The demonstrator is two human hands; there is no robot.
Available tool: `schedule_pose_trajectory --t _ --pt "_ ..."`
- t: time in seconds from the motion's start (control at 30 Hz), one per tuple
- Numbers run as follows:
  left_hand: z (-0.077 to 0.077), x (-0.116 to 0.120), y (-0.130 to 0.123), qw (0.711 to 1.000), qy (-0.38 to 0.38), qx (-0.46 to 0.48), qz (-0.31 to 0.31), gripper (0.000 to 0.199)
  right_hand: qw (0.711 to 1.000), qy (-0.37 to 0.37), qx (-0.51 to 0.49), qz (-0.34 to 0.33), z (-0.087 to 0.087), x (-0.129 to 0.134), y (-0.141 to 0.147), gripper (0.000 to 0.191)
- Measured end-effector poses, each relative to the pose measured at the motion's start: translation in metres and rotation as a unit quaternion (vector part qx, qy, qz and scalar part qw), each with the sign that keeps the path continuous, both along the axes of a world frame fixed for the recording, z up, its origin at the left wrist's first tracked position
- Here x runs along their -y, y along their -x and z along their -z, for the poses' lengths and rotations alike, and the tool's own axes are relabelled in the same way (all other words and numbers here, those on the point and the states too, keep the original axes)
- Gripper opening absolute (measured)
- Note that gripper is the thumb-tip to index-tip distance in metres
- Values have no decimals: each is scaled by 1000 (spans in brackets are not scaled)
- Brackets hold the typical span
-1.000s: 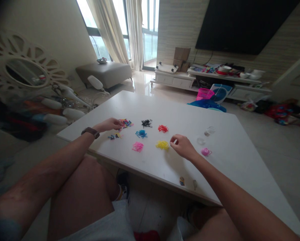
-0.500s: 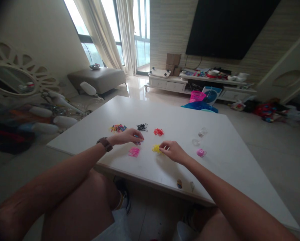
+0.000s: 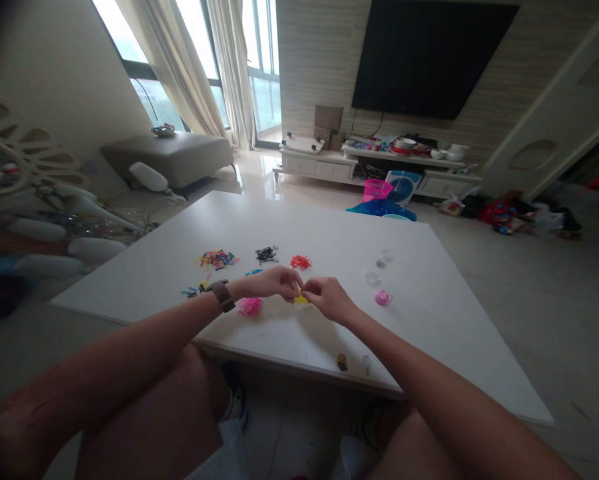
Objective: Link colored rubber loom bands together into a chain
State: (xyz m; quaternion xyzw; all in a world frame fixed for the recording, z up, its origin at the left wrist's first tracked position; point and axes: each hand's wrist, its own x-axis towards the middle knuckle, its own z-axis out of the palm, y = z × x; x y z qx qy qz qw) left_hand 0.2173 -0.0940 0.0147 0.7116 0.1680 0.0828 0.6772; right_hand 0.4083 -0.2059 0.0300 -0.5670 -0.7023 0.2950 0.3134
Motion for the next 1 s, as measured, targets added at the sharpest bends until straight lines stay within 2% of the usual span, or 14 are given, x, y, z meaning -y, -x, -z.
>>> schedule_pose_trajectory --t 0.33,0.53,0.63,0.77,0.9,1.0 --pt "2 -3 4 1000 18 0 0 38 1000 -1 9 -5 2 -4 2 17" --pt "7 -13 15 999 5 -32 -30 35 995 -47 60 62 11 -15 -8 15" --pt "7 -20 22 996 -3 -48 -70 32 988 -43 79 127 21 -34 -15 12" --pt "5 -26 28 992 -4 -44 -121 31 981 -35 86 172 34 -75 -16 11" --pt "4 -30 30 989 -16 -28 -147 29 977 -30 88 193 41 -111 -9 9" --pt "4 -33 30 987 -11 -16 -159 32 977 -27 91 190 39 -121 -5 9"
